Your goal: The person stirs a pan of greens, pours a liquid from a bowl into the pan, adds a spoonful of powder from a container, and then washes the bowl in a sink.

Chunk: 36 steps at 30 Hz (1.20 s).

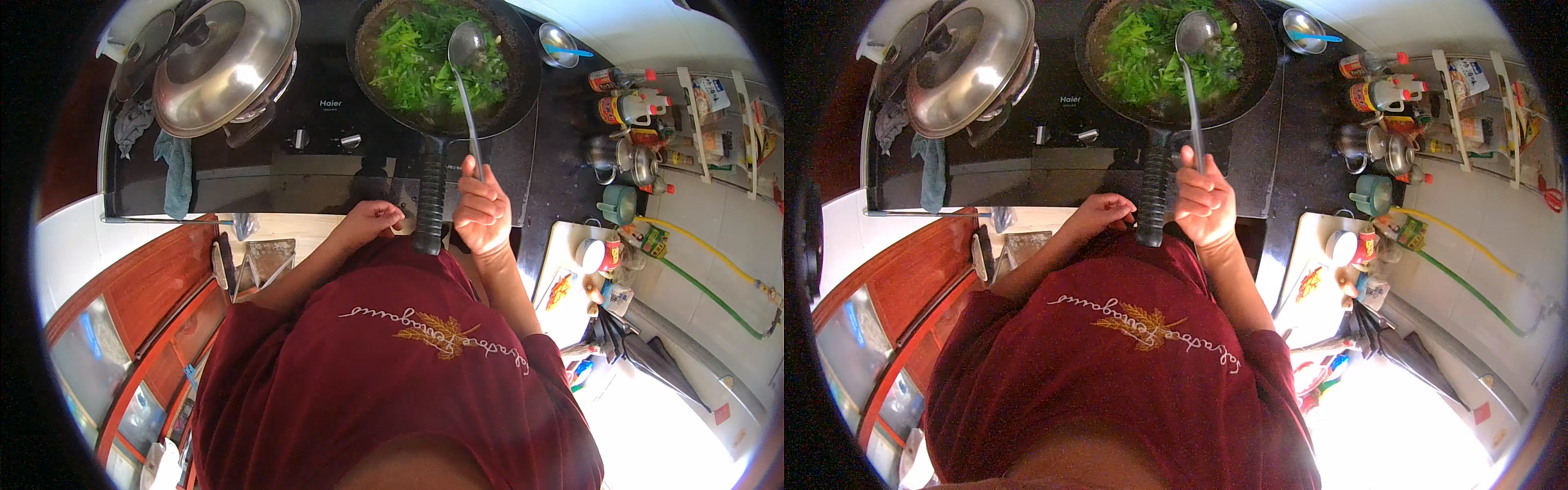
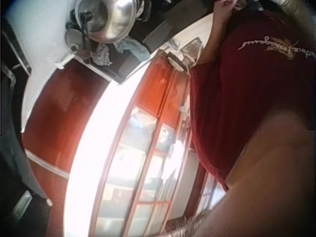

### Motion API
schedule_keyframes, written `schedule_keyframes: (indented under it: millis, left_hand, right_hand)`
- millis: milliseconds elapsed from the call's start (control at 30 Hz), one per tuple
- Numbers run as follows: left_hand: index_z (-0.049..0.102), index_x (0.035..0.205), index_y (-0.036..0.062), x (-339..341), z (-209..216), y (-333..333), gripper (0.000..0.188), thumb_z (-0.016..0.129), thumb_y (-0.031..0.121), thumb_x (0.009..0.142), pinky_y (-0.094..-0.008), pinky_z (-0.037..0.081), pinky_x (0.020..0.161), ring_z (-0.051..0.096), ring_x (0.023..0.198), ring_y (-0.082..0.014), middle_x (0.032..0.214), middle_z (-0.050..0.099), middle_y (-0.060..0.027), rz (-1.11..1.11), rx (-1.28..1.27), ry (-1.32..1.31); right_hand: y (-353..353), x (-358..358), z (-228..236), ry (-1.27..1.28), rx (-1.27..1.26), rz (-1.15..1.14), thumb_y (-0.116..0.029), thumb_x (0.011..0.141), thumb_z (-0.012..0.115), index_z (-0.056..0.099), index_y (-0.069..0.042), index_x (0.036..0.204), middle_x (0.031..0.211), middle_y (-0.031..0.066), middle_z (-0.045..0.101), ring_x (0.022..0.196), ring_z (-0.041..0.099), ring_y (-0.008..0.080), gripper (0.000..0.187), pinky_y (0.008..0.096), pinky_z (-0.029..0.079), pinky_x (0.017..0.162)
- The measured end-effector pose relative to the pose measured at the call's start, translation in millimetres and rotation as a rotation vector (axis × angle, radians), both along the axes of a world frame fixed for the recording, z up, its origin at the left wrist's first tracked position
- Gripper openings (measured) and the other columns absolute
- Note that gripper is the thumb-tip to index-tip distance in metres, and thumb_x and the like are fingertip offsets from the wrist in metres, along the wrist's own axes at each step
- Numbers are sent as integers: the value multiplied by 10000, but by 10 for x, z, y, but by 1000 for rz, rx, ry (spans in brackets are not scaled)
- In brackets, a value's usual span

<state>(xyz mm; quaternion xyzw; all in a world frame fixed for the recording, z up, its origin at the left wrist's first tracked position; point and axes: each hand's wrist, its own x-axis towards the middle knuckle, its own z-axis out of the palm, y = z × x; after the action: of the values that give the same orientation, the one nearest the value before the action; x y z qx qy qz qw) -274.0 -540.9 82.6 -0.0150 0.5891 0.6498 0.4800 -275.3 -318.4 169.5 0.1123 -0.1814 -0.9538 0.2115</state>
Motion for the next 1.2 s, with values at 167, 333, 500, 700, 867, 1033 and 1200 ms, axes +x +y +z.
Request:
schedule_keyframes:
  millis: [167,333,500,700,867,1033,1200]
  left_hand:
    - [629,965,25,39,-94,45,220,565,217,882,-236,480,619,581,661,-104,822,639,-56,20,-6,17]
    - [630,968,30,30,-103,75,217,567,218,880,-230,479,615,578,659,-100,819,635,-53,12,12,2]
    - [631,966,33,18,-134,112,206,564,207,877,-225,476,618,576,652,-98,817,635,-48,19,22,0]
    - [632,958,27,8,-161,80,201,562,196,874,-223,475,610,576,640,-95,792,634,-46,7,-7,26]
    - [630,955,12,18,-195,62,199,562,182,874,-228,484,605,582,651,-99,795,639,-58,33,42,20]
    - [629,958,8,12,-231,61,198,566,178,876,-237,493,620,589,671,-107,809,642,-66,23,40,15]
    - [628,962,7,27,-212,17,198,568,177,879,-237,488,618,590,662,-105,816,644,-63,25,-2,14]
  right_hand:
    - [-76,-54,-23,63,-176,25,-284,992,246,461,50,1164,599,31,469,403,481,96,433,222,418,390]
    - [-137,25,83,142,-239,90,-352,988,220,472,17,1077,584,50,516,381,531,110,455,222,433,357]
    - [4,48,214,194,-20,177,-400,983,238,458,-8,1085,546,14,471,335,453,74,461,190,376,322]
    - [426,-20,822,9,1595,371,-357,963,374,545,8,1055,533,-26,369,366,275,40,413,186,237,336]
    - [698,-125,692,193,2673,174,-295,903,521,581,-4,1013,590,85,545,495,542,196,317,292,423,470]
    - [680,-302,489,152,3153,15,-335,877,532,568,-59,1072,775,208,629,749,616,393,340,440,486,626]
    - [510,-411,173,27,3219,77,-371,886,497,551,-85,1103,763,198,641,704,620,397,363,470,491,623]
